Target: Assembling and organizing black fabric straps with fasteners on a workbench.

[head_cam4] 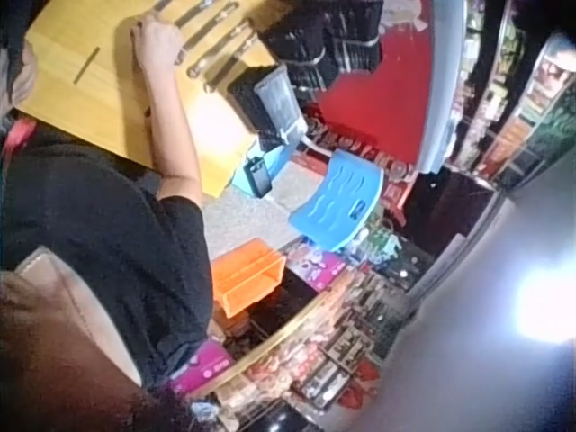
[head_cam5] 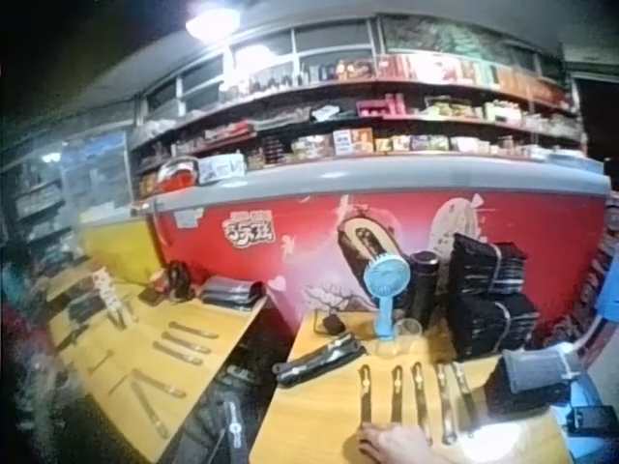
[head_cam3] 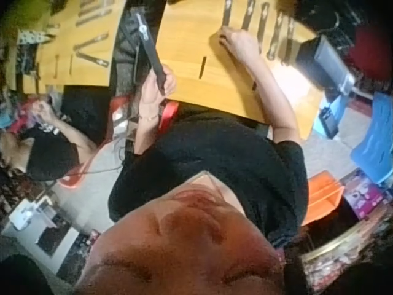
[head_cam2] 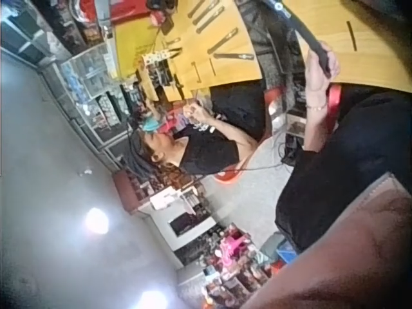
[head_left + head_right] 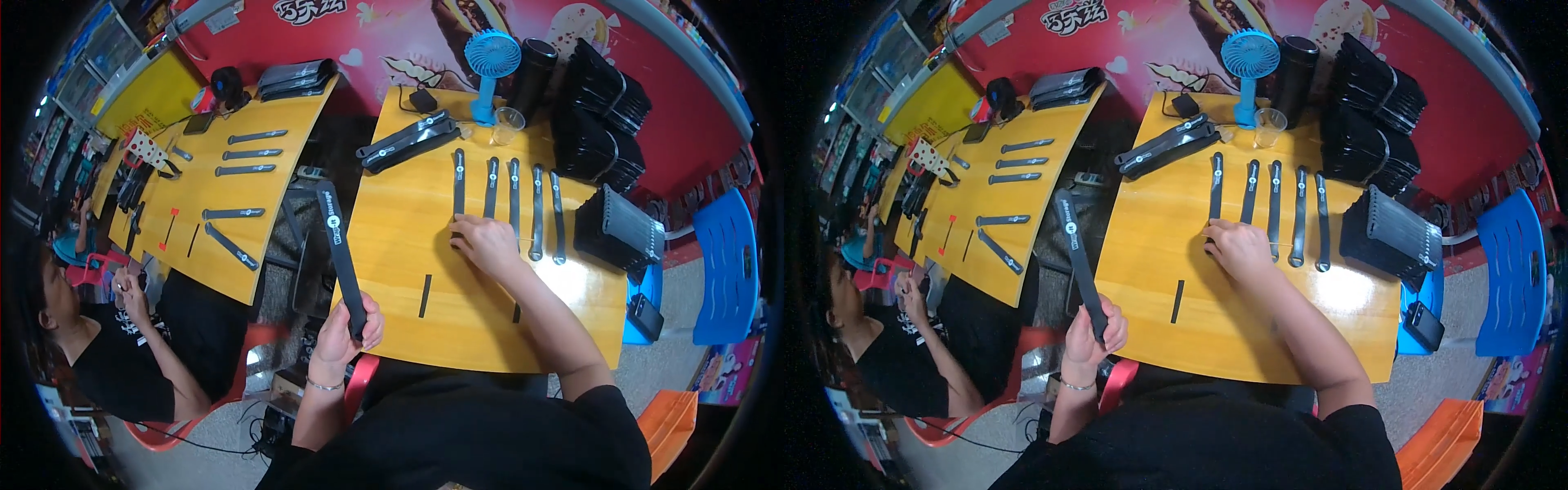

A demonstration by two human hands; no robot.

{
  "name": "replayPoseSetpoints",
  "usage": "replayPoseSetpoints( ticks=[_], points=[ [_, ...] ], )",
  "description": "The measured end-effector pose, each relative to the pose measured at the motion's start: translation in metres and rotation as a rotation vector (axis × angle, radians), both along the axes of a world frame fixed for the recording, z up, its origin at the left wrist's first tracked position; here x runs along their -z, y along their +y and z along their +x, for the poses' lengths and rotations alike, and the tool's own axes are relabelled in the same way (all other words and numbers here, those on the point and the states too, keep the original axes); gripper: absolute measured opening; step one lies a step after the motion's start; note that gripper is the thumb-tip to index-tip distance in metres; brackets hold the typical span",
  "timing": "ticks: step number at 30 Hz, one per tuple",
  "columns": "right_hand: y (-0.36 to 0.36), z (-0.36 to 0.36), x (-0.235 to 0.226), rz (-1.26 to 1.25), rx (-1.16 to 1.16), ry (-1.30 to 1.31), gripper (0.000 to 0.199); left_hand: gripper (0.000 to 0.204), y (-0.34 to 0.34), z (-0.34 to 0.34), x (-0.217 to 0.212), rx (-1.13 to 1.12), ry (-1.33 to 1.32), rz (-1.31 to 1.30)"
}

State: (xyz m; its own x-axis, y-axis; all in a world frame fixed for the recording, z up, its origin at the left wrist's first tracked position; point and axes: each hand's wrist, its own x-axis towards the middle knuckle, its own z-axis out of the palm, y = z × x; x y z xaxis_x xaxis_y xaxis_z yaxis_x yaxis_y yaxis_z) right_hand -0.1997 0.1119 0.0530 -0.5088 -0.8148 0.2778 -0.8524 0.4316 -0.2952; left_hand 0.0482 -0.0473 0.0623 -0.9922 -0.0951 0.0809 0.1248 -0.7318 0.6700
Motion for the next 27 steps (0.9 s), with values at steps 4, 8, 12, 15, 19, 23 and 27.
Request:
replayPoseSetpoints(
  ticks=[4, 8, 12, 15, 19, 23, 27],
  points=[
    [0.002, -0.013, 0.010, 0.040, 0.060, 0.034, 0.020, 0.038, 0.008, -0.004, 0.000, -0.114, 0.034, -0.025],
    [0.006, -0.015, 0.009, 0.020, 0.064, 0.015, 0.019, 0.035, 0.014, -0.010, 0.001, -0.183, 0.077, 0.016],
    [0.014, -0.006, -0.003, -0.160, 0.063, 0.026, 0.021, 0.033, 0.021, -0.020, 0.001, -0.121, 0.150, 0.032],
    [0.022, 0.022, -0.045, -0.317, 0.047, -0.090, 0.024, 0.030, 0.030, -0.029, -0.004, -0.172, 0.055, -0.063],
    [0.039, 0.065, -0.078, -0.443, -0.043, -0.310, 0.027, 0.031, 0.046, -0.047, -0.012, -0.233, 0.028, -0.004],
    [0.053, 0.087, -0.079, -0.364, -0.106, -0.309, 0.028, 0.034, 0.053, -0.059, -0.017, -0.315, -0.058, -0.072],
    [0.055, 0.095, -0.069, -0.378, -0.028, -0.365, 0.029, 0.037, 0.062, -0.065, -0.018, -0.386, -0.055, -0.061]
  ],
)
